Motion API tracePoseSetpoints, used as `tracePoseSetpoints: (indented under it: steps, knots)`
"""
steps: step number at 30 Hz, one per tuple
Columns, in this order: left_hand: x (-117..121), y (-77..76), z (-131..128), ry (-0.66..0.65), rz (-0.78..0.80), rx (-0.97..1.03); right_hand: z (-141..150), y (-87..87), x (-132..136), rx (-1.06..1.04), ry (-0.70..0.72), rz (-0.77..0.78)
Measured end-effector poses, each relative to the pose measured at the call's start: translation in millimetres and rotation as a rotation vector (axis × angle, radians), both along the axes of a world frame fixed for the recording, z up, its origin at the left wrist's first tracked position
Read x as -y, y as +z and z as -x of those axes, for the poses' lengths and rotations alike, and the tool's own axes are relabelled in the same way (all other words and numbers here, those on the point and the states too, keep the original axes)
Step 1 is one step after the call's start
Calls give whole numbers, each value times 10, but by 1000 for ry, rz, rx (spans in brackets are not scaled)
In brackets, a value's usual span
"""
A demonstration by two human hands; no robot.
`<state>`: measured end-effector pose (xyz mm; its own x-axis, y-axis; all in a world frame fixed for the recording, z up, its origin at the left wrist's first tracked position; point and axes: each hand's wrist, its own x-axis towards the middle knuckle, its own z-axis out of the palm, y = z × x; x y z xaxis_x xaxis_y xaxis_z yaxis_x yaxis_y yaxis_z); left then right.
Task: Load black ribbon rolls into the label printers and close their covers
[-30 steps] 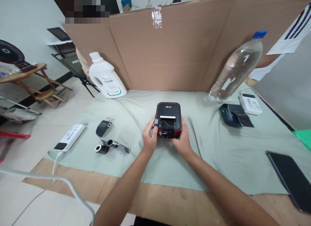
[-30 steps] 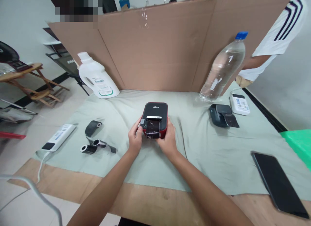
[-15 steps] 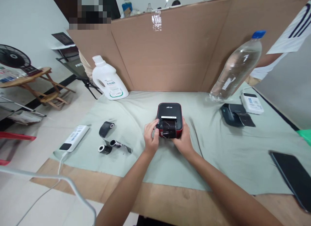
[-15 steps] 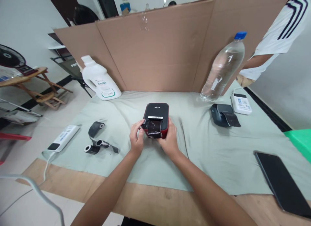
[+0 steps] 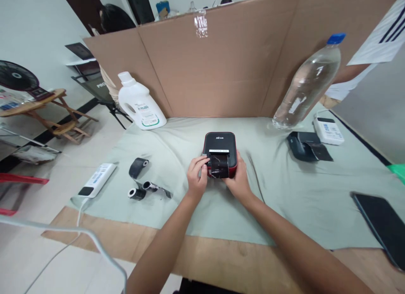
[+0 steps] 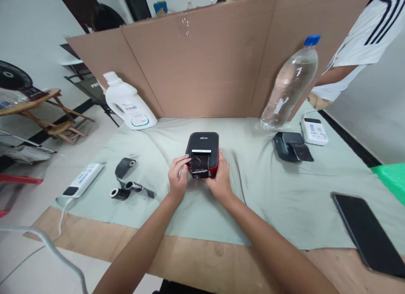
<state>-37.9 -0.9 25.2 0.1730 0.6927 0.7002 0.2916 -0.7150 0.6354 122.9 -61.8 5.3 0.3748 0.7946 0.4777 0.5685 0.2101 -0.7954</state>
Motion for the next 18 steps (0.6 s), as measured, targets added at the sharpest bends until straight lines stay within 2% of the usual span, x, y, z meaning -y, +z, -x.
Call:
tracePoseSetpoints:
  steps: [8, 18]
  knots:
    - [44, -19, -3, 97, -108, -122, -4, -27, -17, -7, -4, 3]
    - [51, 39, 42, 159, -153, -322, -2, -17, -14, -19, 0, 3]
